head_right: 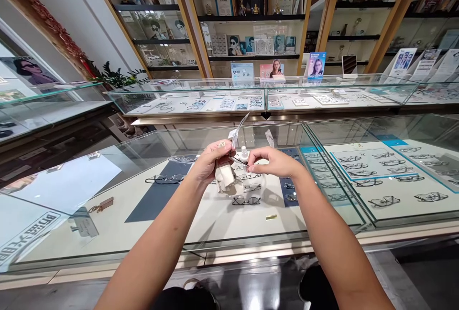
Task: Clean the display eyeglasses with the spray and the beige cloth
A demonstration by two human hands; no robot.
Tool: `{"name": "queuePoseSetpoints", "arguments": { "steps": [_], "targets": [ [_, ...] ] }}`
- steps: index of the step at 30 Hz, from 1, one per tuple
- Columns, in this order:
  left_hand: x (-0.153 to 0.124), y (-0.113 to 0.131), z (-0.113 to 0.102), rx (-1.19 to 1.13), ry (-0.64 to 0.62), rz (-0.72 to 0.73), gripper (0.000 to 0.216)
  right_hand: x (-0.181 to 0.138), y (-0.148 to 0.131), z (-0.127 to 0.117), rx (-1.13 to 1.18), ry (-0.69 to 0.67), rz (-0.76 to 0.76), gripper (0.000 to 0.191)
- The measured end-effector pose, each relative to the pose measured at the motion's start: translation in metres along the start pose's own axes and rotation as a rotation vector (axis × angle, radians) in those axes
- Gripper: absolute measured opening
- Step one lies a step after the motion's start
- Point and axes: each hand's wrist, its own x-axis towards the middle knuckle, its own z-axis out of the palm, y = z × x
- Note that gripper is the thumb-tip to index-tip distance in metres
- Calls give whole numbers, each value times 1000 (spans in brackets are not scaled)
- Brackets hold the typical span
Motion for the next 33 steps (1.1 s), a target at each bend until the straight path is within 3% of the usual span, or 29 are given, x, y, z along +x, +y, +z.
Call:
{"name": "queuePoseSetpoints", "arguments": {
  "steps": [7,11,14,17,21,26,29,33],
  "targets": [
    [0,-1,-2,37,-24,45,53,3,6,0,-19,101,-58,36],
    [2,-1,0,5,51,99,58,4,6,-2,123,353,-107,39],
    [6,-5,0,39,185,-3,72,4,5,-6,282,574,-131,43],
    [7,-14,-2,270,252,-176,87,5,5,-9,385,688,-151,45],
    [7,-31,-2,687,347,-86,75,6,7,-11,498,697,-148,43],
    [8,-47,2,847,303,-70,41,8,13,-11,529,683,-125,42],
    [8,-47,4,809,220,19,21,10,16,-11,561,689,-120,41],
    [11,-35,5,471,182,102,28,11,17,-11,614,710,-129,39]
  ]
}}
